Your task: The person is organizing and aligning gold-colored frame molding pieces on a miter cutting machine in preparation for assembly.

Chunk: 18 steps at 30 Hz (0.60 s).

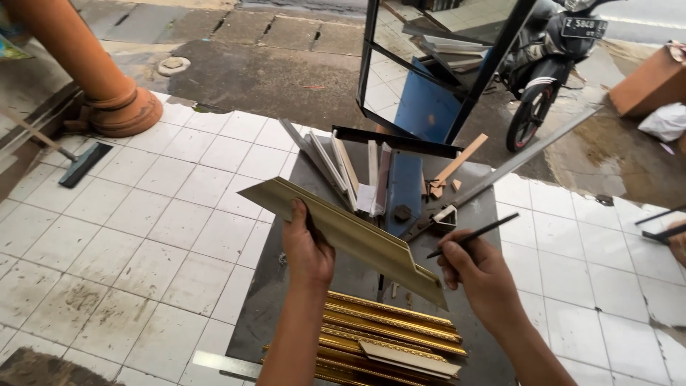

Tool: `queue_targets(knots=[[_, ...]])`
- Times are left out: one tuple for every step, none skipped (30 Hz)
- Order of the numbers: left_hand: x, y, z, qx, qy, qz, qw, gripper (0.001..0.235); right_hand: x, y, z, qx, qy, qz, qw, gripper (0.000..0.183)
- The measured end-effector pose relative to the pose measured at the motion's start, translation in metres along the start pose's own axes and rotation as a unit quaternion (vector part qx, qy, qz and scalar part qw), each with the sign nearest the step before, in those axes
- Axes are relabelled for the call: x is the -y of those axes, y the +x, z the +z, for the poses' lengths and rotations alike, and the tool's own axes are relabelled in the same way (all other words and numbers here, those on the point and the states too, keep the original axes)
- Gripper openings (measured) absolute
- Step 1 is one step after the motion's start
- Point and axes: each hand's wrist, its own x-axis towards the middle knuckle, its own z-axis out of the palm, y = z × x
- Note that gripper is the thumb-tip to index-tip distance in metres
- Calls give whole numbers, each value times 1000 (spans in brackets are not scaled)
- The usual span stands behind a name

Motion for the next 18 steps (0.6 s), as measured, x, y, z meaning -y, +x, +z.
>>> queue_targets(knots=[[3, 5, -3, 10, -7, 8, 1000, 29, -5, 0, -3, 26, -27, -23, 999, 10], [3, 4, -2, 11, -6, 4, 1000, 29, -1, -2, -1, 21, -28, -22, 999, 10], [3, 3, -1, 16, -5, 6, 1000, 28, 2, -4, 1, 17, -90, -15, 996, 11], [3, 2, 0, 19, -3, 9, 1000, 26, 5, -7, 3, 13, -151, -6, 988, 11], [6, 2, -2, 19, -1, 5, 1000, 26, 6, -9, 3, 10, -151, -4, 988, 11], [7, 4, -3, 24, -10, 11, 1000, 22, 8, -10, 5, 7, -185, -3, 983, 12], [7, 6, -3, 29, -19, 17, 999, 19, 10, -11, 6, 4, -220, -1, 976, 13], [7, 3, -2, 28, -18, 17, 999, 19, 12, -12, 7, 3, -219, 0, 976, 13], [6, 0, 0, 24, -10, 18, 999, 21, 14, -12, 7, 2, -240, 7, 971, 14], [5, -3, 1, 20, -1, 19, 1000, 23, 16, -14, 8, 1, -261, 13, 965, 15], [5, -5, 1, 19, 0, 19, 1000, 23, 15, -14, 7, 1, -260, 14, 965, 15], [4, -6, 2, 24, -5, 21, 999, 23, 14, -14, 7, 7, -268, 2, 963, 16], [4, -8, 3, 29, -10, 24, 999, 23, 13, -14, 7, 13, -276, -11, 961, 17], [4, -9, 3, 29, -9, 23, 999, 23, 11, -14, 6, 12, -276, -10, 961, 17], [4, -10, 3, 25, -10, 27, 999, 25, 9, -13, 5, 14, -266, -15, 964, 15], [4, -10, 3, 21, -11, 32, 999, 27, 8, -12, 5, 17, -255, -20, 967, 14], [3, -11, 4, 21, -11, 32, 999, 27, 8, -13, 5, 17, -254, -20, 967, 14], [3, -13, 5, 19, -11, 36, 999, 28, 8, -13, 4, 21, -269, -26, 963, 15]])
